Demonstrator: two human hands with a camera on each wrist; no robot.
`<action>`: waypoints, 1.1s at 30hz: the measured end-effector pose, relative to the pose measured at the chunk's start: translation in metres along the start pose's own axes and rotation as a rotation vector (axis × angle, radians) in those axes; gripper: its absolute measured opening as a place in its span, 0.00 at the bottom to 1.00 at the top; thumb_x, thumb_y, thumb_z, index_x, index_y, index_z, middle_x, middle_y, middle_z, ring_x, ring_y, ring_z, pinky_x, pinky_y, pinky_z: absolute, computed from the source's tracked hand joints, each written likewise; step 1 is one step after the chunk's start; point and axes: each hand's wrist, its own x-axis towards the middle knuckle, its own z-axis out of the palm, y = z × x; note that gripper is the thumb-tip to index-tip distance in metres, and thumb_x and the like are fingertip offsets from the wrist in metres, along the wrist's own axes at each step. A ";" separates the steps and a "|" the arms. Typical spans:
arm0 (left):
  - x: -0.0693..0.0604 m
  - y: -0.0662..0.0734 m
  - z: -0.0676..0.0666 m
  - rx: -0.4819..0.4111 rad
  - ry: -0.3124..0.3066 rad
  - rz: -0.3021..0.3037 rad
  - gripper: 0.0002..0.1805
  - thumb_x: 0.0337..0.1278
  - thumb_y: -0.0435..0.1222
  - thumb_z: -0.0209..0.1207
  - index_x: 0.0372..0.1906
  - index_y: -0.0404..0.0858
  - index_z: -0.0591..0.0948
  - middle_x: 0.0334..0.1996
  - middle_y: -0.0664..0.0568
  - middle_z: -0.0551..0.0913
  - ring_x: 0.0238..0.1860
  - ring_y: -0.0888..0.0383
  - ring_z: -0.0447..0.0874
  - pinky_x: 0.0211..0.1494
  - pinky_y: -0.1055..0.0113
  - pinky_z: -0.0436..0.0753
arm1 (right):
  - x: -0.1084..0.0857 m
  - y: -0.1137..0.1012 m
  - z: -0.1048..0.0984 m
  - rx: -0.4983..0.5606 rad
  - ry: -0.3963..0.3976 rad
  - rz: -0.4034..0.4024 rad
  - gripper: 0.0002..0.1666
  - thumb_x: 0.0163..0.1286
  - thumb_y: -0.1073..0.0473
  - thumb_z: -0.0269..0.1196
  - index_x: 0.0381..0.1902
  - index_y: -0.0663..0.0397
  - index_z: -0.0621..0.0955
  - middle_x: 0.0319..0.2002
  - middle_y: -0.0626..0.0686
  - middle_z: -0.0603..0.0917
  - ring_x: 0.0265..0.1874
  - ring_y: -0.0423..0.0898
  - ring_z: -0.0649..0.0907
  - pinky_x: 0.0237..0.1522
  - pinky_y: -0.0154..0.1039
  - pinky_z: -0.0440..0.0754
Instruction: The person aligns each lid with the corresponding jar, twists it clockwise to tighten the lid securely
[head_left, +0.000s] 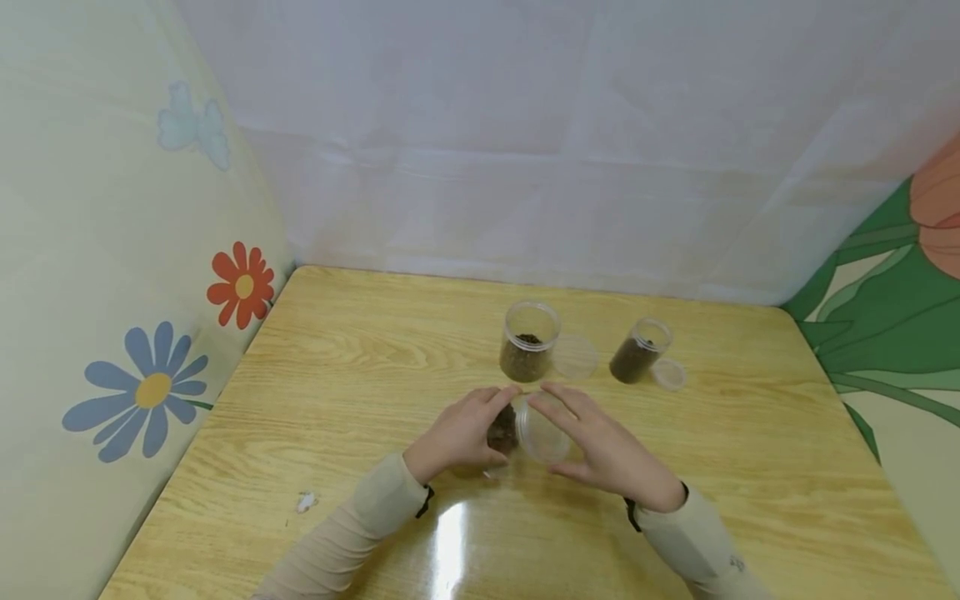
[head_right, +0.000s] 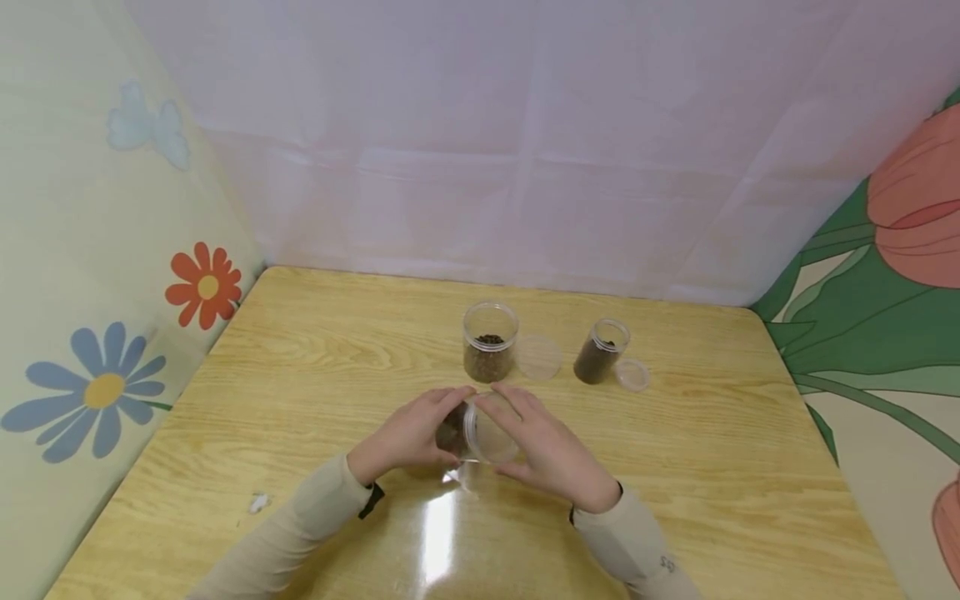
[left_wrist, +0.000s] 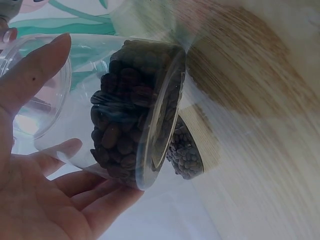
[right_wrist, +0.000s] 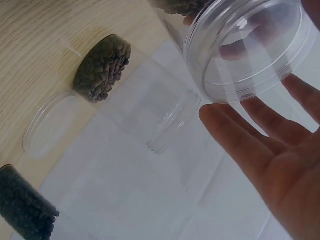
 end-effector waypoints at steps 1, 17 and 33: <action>0.000 0.000 0.000 0.001 0.001 0.001 0.52 0.32 0.44 0.73 0.67 0.43 0.58 0.57 0.42 0.70 0.56 0.47 0.70 0.48 0.52 0.77 | 0.000 0.000 0.000 -0.005 0.001 0.004 0.53 0.39 0.56 0.76 0.64 0.56 0.65 0.61 0.63 0.66 0.58 0.59 0.68 0.51 0.54 0.73; -0.002 0.002 0.001 0.002 0.033 0.003 0.53 0.30 0.43 0.74 0.67 0.42 0.59 0.56 0.42 0.71 0.55 0.47 0.70 0.48 0.51 0.77 | 0.001 -0.008 0.007 -0.021 0.035 0.200 0.50 0.46 0.43 0.71 0.62 0.62 0.66 0.52 0.66 0.74 0.48 0.61 0.77 0.46 0.53 0.77; -0.003 0.001 0.002 0.012 0.037 0.009 0.53 0.31 0.45 0.73 0.67 0.42 0.59 0.57 0.41 0.70 0.56 0.47 0.70 0.49 0.51 0.77 | -0.001 -0.006 0.005 -0.042 0.061 0.215 0.55 0.41 0.41 0.72 0.63 0.61 0.65 0.59 0.66 0.69 0.53 0.63 0.72 0.48 0.57 0.74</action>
